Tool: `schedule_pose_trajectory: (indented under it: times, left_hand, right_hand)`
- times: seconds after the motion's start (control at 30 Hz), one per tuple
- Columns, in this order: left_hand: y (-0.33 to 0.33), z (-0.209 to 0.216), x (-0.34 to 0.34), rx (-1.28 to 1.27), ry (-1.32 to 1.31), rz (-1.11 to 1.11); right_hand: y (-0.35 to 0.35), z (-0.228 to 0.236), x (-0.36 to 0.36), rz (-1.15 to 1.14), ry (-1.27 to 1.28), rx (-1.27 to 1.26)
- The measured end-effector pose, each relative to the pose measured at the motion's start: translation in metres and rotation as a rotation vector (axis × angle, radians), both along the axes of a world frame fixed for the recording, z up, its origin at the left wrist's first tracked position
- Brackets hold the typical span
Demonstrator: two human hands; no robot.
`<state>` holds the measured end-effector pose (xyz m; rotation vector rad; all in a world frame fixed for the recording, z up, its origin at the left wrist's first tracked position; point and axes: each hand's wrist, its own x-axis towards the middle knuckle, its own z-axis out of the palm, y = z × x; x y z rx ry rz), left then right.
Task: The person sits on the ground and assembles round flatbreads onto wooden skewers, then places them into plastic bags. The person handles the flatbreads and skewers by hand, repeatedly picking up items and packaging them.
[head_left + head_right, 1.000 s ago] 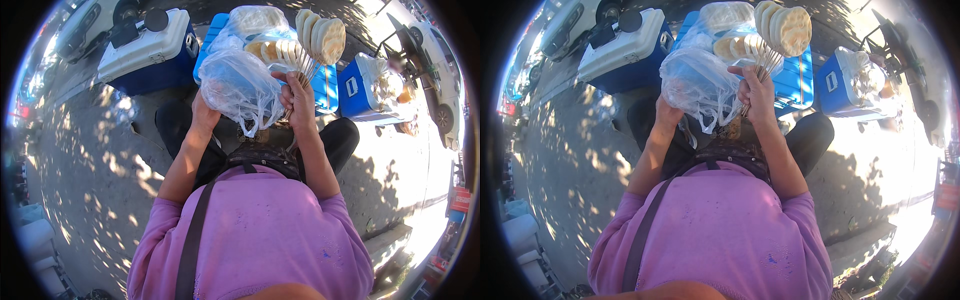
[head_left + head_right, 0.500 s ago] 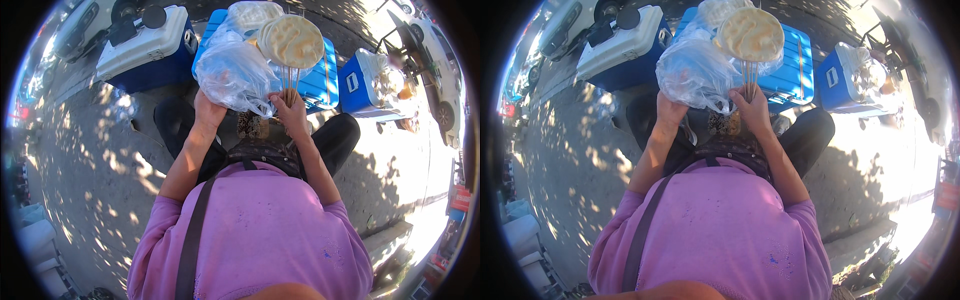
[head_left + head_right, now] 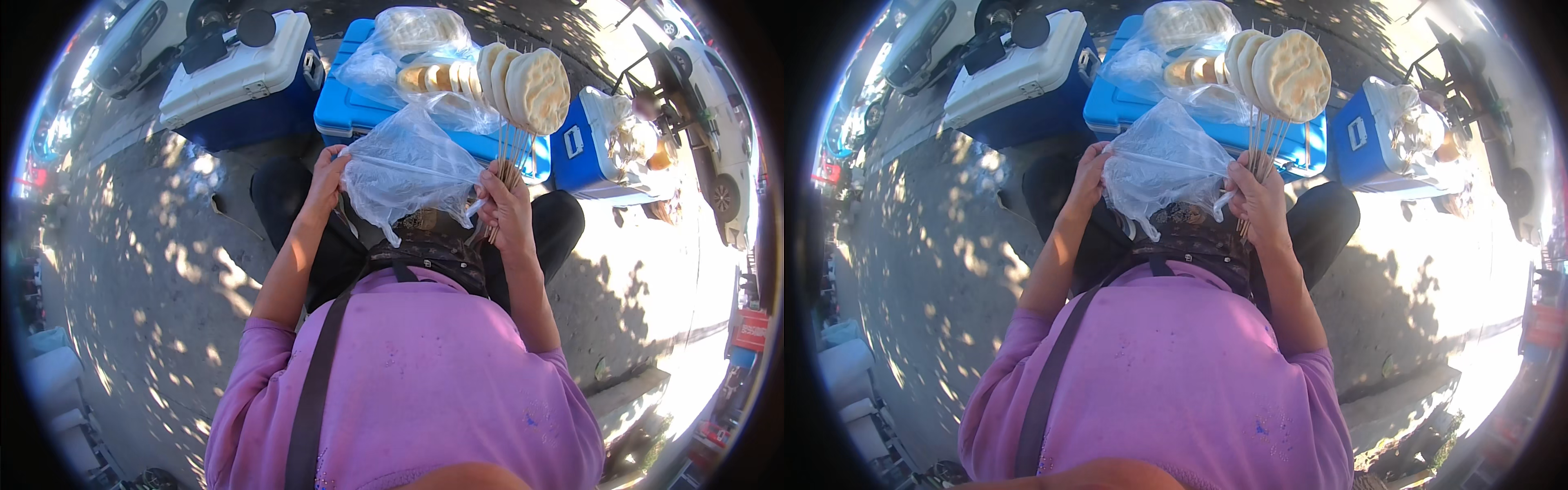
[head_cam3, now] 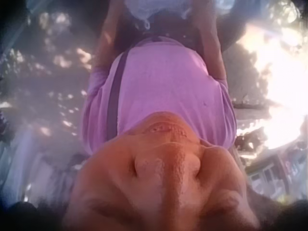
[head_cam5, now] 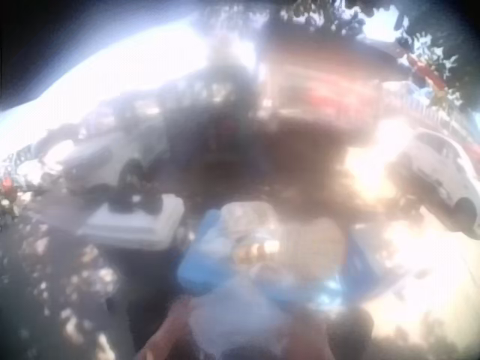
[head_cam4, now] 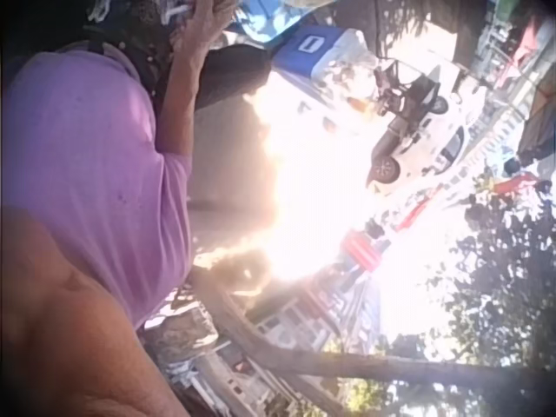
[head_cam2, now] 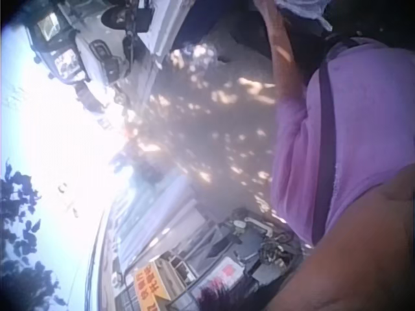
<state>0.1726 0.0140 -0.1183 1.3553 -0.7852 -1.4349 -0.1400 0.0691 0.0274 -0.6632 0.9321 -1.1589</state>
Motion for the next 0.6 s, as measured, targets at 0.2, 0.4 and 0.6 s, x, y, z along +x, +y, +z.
schedule_pose_trajectory:
  times: [0.2,0.4,0.6]
  left_hand:
    - [0.014,0.078,-0.037,-0.603,-0.566,0.109]
    - [0.061,0.093,-0.112,-0.750,-0.935,-0.334]
    - [0.059,0.046,-0.160,-0.503,-0.235,-0.577]
  right_hand:
    - [0.009,0.001,0.008,-0.085,-0.089,-0.006]
    - [0.016,-0.002,0.034,-0.059,-0.211,-0.021]
    - [0.022,-0.011,0.036,-0.071,-0.213,-0.108]
